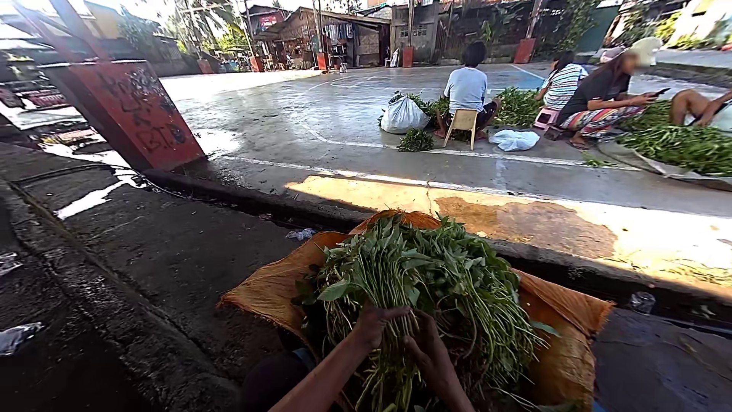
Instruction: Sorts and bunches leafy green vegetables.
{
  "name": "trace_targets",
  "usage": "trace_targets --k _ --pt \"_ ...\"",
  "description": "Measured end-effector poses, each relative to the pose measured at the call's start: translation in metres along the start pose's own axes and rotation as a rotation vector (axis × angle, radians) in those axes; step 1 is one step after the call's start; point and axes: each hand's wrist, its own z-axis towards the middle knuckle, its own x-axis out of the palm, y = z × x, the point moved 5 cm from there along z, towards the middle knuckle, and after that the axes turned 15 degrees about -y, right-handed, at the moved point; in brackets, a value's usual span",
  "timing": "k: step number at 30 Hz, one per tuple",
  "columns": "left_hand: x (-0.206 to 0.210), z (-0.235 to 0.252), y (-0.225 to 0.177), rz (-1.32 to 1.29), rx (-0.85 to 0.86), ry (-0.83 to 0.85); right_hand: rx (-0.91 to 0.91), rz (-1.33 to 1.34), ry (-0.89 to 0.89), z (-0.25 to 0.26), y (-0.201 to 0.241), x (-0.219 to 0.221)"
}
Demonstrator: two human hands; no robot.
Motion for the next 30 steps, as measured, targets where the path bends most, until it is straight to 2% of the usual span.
trace_targets --k 3,6,11,16,22,25,28,30 --pt "0.001 -0.003 -0.006 -0.129 -0.106 0.049 0.107 0.042 0.129 -0.011 -0.01 0.01" --pt "0.007 -0.007 -0.005 -0.267 -0.166 0.228 0.21 0.25 0.216 -0.011 -0.007 0.017" --pt "0.008 -0.018 -0.005 -0.266 -0.218 0.428 0.252 0.504 0.347 -0.013 -0.009 0.012" --pt "0.01 -0.021 -0.004 -0.262 -0.199 0.564 0.333 0.659 0.426 -0.017 -0.012 0.006" --pt "0.012 -0.017 -0.002 -0.33 -0.194 0.466 0.348 0.716 0.406 -0.02 -0.009 0.017" --pt "0.01 -0.014 -0.005 -0.372 -0.209 0.363 0.351 0.566 0.347 -0.014 -0.001 0.017" --pt "0.007 0.0 -0.002 -0.407 -0.255 0.351 0.237 0.352 0.349 -0.005 0.01 0.015" --pt "0.006 0.0 -0.004 -0.352 -0.259 0.273 0.168 0.265 0.406 -0.003 0.014 0.015"
